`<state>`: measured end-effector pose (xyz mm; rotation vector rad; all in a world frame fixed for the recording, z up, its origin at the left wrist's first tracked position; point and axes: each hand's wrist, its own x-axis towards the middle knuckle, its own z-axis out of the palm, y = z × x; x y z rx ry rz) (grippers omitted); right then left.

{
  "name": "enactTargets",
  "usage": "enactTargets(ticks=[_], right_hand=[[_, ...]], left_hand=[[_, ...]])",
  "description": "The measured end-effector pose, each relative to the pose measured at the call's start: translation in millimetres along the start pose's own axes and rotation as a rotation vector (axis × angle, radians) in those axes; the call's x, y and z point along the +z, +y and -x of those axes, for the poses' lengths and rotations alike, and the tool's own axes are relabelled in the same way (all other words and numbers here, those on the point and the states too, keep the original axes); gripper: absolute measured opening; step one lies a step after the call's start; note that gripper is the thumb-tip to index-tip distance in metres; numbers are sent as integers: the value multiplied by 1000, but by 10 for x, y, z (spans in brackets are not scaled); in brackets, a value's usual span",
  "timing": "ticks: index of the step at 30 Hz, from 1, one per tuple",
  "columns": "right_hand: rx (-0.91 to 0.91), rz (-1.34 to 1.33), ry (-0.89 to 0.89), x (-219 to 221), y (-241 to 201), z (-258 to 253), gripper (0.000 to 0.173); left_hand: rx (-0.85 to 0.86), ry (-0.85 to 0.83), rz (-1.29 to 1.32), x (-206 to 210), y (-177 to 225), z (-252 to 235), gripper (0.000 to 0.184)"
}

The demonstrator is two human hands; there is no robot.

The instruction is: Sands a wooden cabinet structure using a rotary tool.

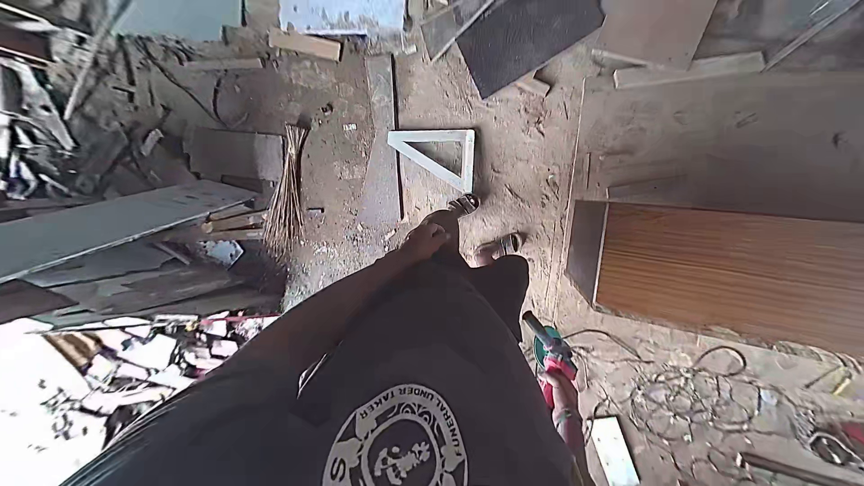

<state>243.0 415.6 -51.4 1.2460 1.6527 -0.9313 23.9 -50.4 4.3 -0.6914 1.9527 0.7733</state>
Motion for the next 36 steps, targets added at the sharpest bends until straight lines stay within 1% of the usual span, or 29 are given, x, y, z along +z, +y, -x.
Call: enactTargets(ticks=[3,7,9,11,14,16,18,19,21,23,24,26,27,29,31,33,34,36], right_hand=[[-6,-14,32,40,-42,-124,30],[-11,-145,119,169,-42,-184,36],[-28,-203,171,287,37,-224,38],[16,-276,207,444,141,-181,40],[105,-384,205,797,263,-93,39],[145,-353,191,1047,263,29,39],[184,-315,217,1332,100,238,43],[206,-337,248,1473,-2,347,47],[294,-474,331,1714,-248,586,63],[407,-617,426,1905,-583,801,77],[457,-679,475,1970,-802,864,80],[534,-792,548,2143,-1236,1034,84],[546,-840,589,2210,-1454,1116,85],[514,-886,669,2318,-1824,1209,82],[431,-903,741,2364,-2142,1163,76],[342,-950,772,2445,-2404,1098,70],[280,-990,780,2451,-2516,1044,66],[133,-1104,826,2502,-2672,872,62]], left_hand=[[92,48,-49,-93,106,-217,50],[206,-4,-198,-234,483,-412,50],[244,-36,-309,-324,713,-501,49],[271,-95,-453,-414,930,-559,49],[346,-163,-646,-576,1210,-718,49],[370,-226,-730,-680,1379,-822,49],[396,-291,-804,-806,1531,-995,47],[409,-323,-848,-863,1591,-1127,47],[431,-379,-954,-972,1661,-1481,48],[457,-434,-1064,-1106,1746,-1888,49],[472,-456,-1110,-1167,1833,-2094,50],[461,-508,-1203,-1318,1961,-2352,50],[441,-544,-1237,-1374,2035,-2392,49],[437,-619,-1238,-1440,2181,-2361,48],[455,-696,-1180,-1427,2308,-2300,50],[489,-745,-1116,-1404,2228,-2285,56],[512,-766,-1102,-1346,2170,-2298,62],[513,-825,-1077,-1163,2079,-2164,68]])
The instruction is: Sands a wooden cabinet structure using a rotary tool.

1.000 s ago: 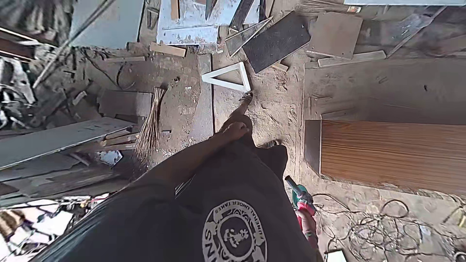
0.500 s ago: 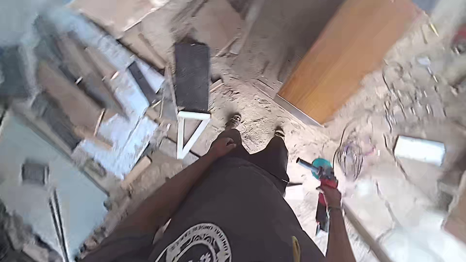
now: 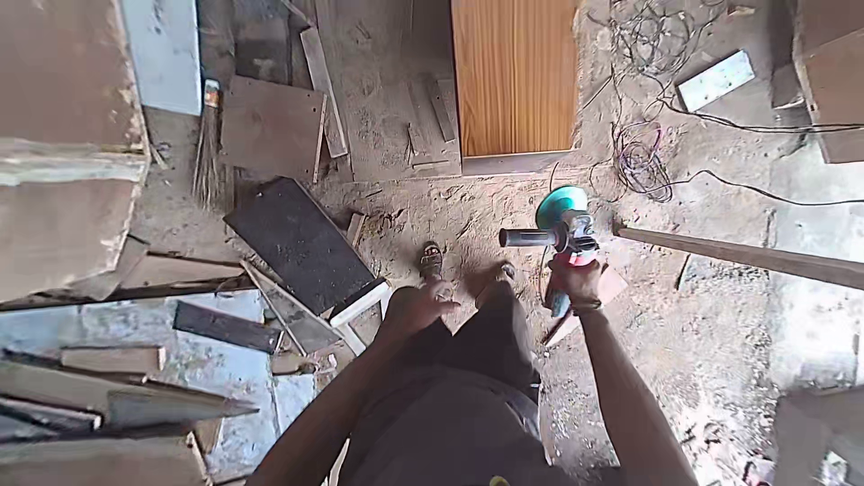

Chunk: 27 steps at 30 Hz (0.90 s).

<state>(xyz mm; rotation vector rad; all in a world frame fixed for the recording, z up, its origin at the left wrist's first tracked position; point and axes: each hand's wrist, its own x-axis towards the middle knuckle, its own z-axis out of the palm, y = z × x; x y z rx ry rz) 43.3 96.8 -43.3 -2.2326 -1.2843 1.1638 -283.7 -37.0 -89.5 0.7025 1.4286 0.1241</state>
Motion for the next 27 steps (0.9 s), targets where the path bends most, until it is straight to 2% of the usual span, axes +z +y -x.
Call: enactTargets(ticks=[4,7,9,10,13,14,17,19,21,24,27], right_hand=[[-70,-451,-28,479,259,-240,55],[-89,-889,-119,899,574,-524,69],[-197,-1140,-195,1150,700,-828,69],[-258,-1248,-226,1276,767,-1025,67],[-360,-1367,-264,1451,1035,-1502,67],[-388,-1400,-280,1461,1096,-1659,68],[-528,-1547,-345,1500,1288,-2060,60],[-643,-1620,-402,1519,1418,-2289,51],[-669,-1646,-415,1553,1544,-2417,50],[-626,-1614,-363,1609,1671,-2548,56],[-579,-1592,-285,1648,1747,-2610,45]], left_hand=[[155,26,-226,499,158,-508,91],[448,144,-381,821,190,-1025,120],[559,164,-432,890,130,-1541,123],[592,157,-427,852,92,-1851,116],[715,108,-380,707,-12,-2605,65],[793,121,-363,686,-23,-2815,59],[992,242,-336,756,-9,-3244,53],[1054,336,-311,881,25,-3468,47],[1056,356,-262,982,15,-3658,39],[924,137,-193,975,89,-3820,36],[900,-50,-66,999,132,-3984,34]])
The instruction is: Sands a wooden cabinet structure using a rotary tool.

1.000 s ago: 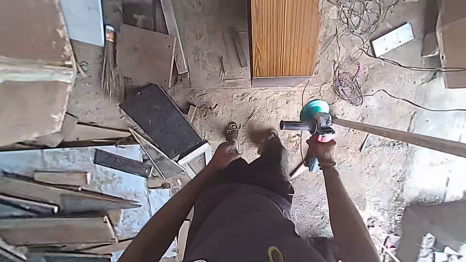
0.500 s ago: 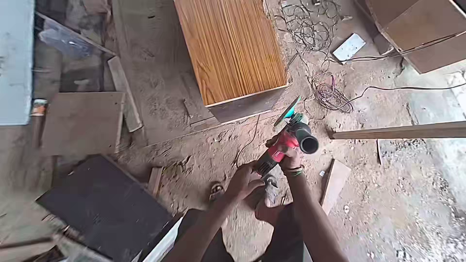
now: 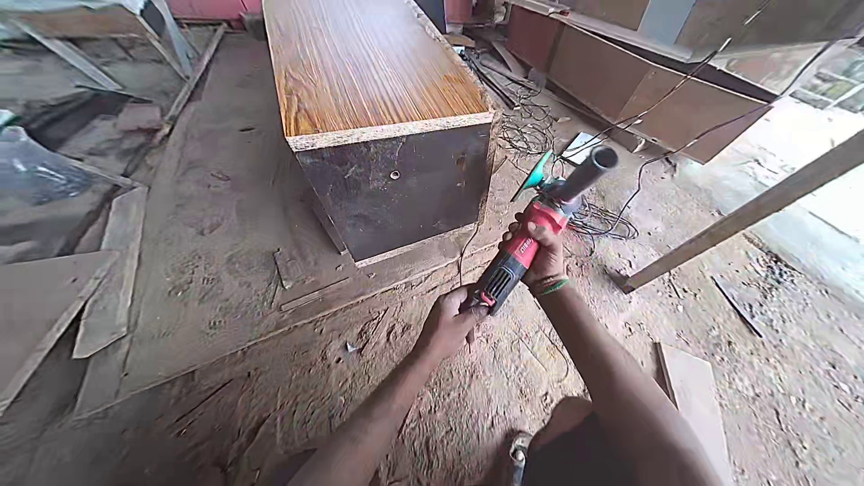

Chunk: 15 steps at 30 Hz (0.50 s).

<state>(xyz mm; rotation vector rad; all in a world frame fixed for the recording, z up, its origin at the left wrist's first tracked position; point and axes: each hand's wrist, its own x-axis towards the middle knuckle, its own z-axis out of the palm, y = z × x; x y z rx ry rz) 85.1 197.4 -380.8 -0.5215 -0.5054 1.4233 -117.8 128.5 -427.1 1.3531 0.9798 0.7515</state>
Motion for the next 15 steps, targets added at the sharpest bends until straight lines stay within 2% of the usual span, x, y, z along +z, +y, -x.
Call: enactTargets(ticks=[4,7,15], right_hand=[[10,12,94,128,-127,-1,25],[7,60,131,114,-195,11,14],[-37,140,178,84,-183,-89,10]], left_hand=[[57,-68,171,8,89,-14,34],[55,-19,228,108,102,-3,26],[8,-44,393,67,19,-203,19]])
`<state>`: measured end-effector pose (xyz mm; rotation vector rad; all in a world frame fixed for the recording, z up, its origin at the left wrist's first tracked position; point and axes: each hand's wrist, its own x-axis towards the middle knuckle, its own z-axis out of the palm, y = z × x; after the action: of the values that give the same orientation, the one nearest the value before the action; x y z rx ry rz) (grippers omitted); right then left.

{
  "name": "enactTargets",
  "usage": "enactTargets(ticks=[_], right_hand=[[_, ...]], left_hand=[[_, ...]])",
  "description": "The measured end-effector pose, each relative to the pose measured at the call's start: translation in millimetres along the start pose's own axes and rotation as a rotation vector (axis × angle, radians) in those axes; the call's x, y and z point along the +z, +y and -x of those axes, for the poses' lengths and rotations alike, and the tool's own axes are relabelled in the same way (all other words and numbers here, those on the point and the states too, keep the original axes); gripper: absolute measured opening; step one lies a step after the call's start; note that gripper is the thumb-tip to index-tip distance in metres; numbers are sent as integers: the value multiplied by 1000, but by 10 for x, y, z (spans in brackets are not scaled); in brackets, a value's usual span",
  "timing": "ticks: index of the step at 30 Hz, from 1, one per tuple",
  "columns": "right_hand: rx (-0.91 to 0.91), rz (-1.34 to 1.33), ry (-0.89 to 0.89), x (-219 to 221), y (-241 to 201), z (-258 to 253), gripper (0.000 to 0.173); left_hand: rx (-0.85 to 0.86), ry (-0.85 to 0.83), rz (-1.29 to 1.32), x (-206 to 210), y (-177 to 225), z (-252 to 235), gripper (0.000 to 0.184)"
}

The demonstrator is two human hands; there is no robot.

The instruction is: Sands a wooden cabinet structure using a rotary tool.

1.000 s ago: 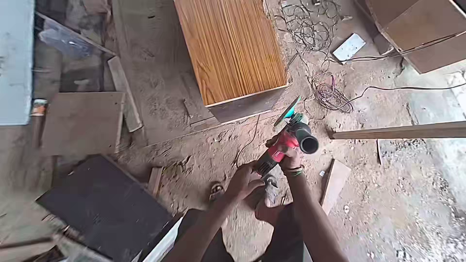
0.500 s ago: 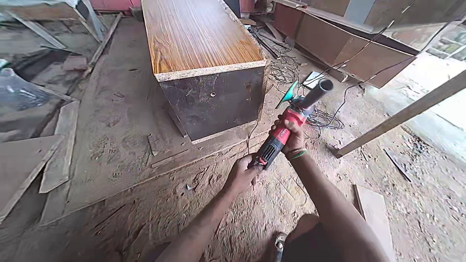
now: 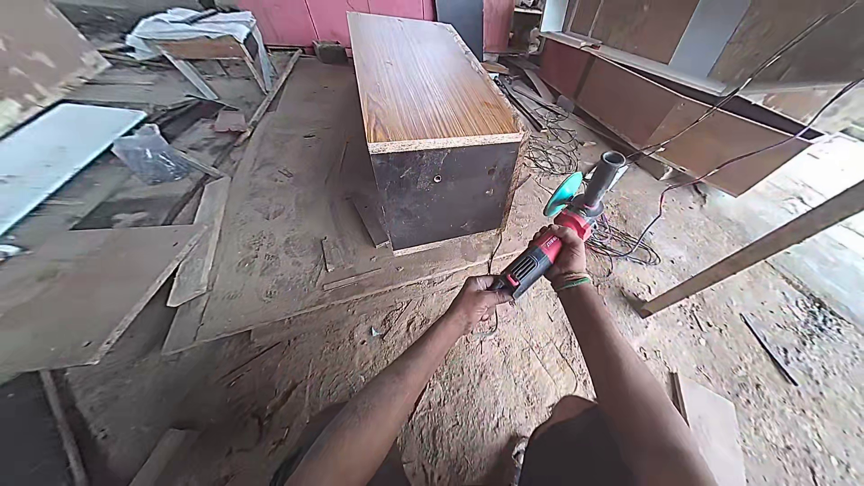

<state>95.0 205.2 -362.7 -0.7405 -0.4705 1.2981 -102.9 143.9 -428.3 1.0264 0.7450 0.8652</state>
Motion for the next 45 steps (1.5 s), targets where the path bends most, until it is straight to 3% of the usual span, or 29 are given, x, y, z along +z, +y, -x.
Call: enactTargets(ticks=[3,6,8,10,12,15,17,20,23,27,32,38,45], right_hand=[[-24,89,15,-53,9,-31,7],[-55,110,0,-46,-25,-27,10],[-94,97,-2,8,-73,-22,12],[-173,147,53,59,-83,-4,14],[-283,292,126,110,-77,18,30],[-416,623,188,241,-31,26,60],[-453,813,202,382,44,55,65],[-490,984,120,639,217,211,74],[-551,1083,-21,854,471,211,75],[-462,1251,-45,1052,798,168,75],[-559,1244,-101,1187,1017,162,75],[-569,1480,-154,1481,832,304,67],[-504,1536,-246,1713,808,445,66]], left_hand=[[-37,8,45,28,-170,-68,13],[37,-15,-36,20,-221,-133,14],[125,5,-369,-31,-71,-166,29],[158,73,-745,-101,67,-133,56],[148,173,-916,-155,157,-41,83],[240,529,-794,-304,361,151,72],[478,752,-672,-418,518,233,73],[791,898,-609,-535,731,347,91],[865,966,-673,-675,965,411,108],[865,945,-715,-850,1083,461,96],[819,892,-474,-971,1225,522,72],[806,892,-302,-1047,1156,630,64],[849,930,-191,-1161,1057,750,57]])
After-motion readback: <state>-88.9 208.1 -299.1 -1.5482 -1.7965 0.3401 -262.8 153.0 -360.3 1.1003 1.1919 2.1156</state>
